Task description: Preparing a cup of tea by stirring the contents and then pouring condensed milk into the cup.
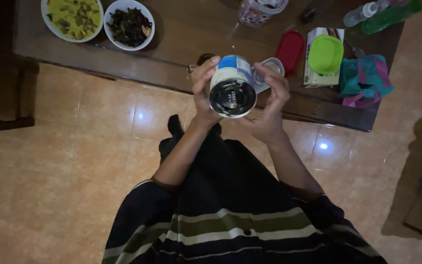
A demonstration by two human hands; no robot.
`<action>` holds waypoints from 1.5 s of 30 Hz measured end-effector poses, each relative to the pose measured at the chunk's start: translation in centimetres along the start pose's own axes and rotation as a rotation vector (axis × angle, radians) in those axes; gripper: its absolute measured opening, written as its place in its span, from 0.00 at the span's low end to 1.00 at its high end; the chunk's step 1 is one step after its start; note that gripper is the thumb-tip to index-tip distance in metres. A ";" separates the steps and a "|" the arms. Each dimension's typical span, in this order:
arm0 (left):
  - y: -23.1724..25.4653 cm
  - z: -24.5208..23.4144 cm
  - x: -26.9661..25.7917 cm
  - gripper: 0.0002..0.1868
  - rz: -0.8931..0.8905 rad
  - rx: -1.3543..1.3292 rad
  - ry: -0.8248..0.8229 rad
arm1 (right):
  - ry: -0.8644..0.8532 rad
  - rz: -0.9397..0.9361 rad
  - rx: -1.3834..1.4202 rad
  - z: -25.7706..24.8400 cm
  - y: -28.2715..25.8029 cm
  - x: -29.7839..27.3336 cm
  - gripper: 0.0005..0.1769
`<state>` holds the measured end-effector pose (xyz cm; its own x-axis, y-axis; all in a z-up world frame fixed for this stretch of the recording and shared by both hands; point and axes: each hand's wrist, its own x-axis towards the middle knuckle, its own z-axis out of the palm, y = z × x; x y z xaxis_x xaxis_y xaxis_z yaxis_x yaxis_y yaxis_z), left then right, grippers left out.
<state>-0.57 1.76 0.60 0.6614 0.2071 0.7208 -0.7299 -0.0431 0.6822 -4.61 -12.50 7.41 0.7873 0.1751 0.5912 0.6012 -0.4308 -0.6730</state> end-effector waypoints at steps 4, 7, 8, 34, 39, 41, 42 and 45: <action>-0.5 0.6 -0.9 0.46 -0.012 0.013 0.024 | -0.001 0.054 -0.036 1.0 -0.4 -0.7 0.59; -1.5 2.2 -3.9 0.44 -0.078 0.027 0.153 | -0.001 0.215 0.065 2.7 0.3 -2.1 0.59; -1.8 2.8 -5.4 0.43 -0.124 0.069 0.180 | 0.037 0.316 0.132 3.3 1.1 -2.8 0.59; -13.8 -7.4 -9.0 0.13 -0.862 0.358 0.001 | -1.037 -0.059 -0.811 3.5 11.1 11.8 0.44; -14.5 -6.7 -7.9 0.11 -0.785 0.345 0.026 | -1.088 -0.178 -0.979 3.5 11.6 11.3 0.46; -14.7 -6.8 -7.5 0.11 -0.751 0.338 0.003 | -1.097 -0.203 -1.019 3.7 11.8 11.0 0.49; -14.7 -6.9 -7.4 0.12 -0.716 0.328 -0.020 | -1.106 -0.227 -1.062 3.7 11.9 10.7 0.53; -16.1 -6.5 -6.7 0.11 -0.678 0.358 -0.101 | -1.123 -0.165 -1.072 3.9 11.3 10.7 0.51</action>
<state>5.68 7.42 -15.98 0.9690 0.2115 0.1275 -0.0710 -0.2560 0.9641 11.10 -12.08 4.40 0.7141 0.6184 -0.3281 0.6983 -0.6621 0.2721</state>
